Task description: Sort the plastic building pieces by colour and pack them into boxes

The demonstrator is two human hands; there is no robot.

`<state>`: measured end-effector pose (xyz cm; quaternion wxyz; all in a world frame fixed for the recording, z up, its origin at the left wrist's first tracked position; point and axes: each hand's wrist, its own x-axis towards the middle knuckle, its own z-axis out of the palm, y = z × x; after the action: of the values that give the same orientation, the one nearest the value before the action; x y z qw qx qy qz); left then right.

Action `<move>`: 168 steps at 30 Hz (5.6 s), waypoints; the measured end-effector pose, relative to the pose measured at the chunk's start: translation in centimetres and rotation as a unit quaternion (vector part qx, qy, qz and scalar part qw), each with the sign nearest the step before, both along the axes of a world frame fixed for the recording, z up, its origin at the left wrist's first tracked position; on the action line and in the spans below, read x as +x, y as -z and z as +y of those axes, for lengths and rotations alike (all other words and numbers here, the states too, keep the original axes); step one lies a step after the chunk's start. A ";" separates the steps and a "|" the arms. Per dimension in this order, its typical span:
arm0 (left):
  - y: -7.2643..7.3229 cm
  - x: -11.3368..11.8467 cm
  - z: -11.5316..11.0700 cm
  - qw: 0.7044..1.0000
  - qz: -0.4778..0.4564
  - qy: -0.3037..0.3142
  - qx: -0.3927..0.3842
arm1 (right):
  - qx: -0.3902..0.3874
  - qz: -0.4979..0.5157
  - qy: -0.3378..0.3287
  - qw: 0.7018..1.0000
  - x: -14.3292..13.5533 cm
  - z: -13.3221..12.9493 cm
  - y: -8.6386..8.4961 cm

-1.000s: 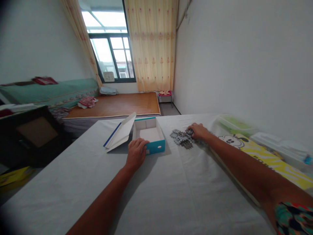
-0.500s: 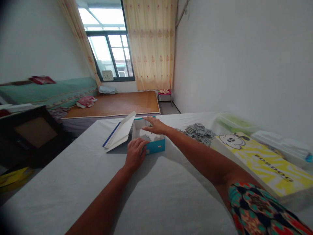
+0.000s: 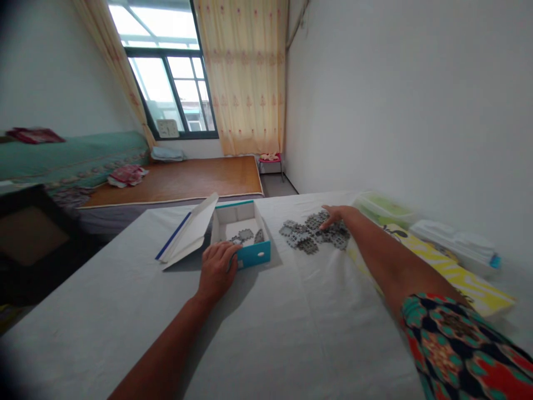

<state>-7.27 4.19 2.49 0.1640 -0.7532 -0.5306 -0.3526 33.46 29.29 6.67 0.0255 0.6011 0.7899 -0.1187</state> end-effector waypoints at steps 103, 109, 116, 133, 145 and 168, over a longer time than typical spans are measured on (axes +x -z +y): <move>-0.1 0.2 -0.3 1.000 0.019 -0.007 -0.020 | -0.011 0.474 -0.002 0.881 -18.0 -6.2 -5.5; -0.3 -0.1 -0.4 1.000 0.018 0.002 -0.014 | 0.000 0.451 -0.162 0.878 -23.5 -6.7 -4.5; -0.5 -0.5 -0.3 0.998 -0.054 -0.026 0.007 | 0.058 0.177 -0.094 0.978 -15.3 -2.1 -0.7; -0.7 0.2 -0.4 0.995 -0.067 0.059 -0.040 | -0.031 0.020 -0.217 0.976 -14.3 -5.9 2.5; -0.7 -0.6 -0.1 0.989 -0.140 0.035 0.036 | 0.029 0.125 -0.134 0.983 -10.8 -7.5 3.3; 0.2 -0.8 0.1 0.997 -0.060 0.055 -0.007 | 0.020 0.337 -0.175 0.925 -19.0 -6.7 -3.6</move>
<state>-8.06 4.31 2.33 0.1067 -0.7598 -0.5000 -0.4018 14.44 22.59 10.31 -0.2343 0.3781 0.8467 -0.2919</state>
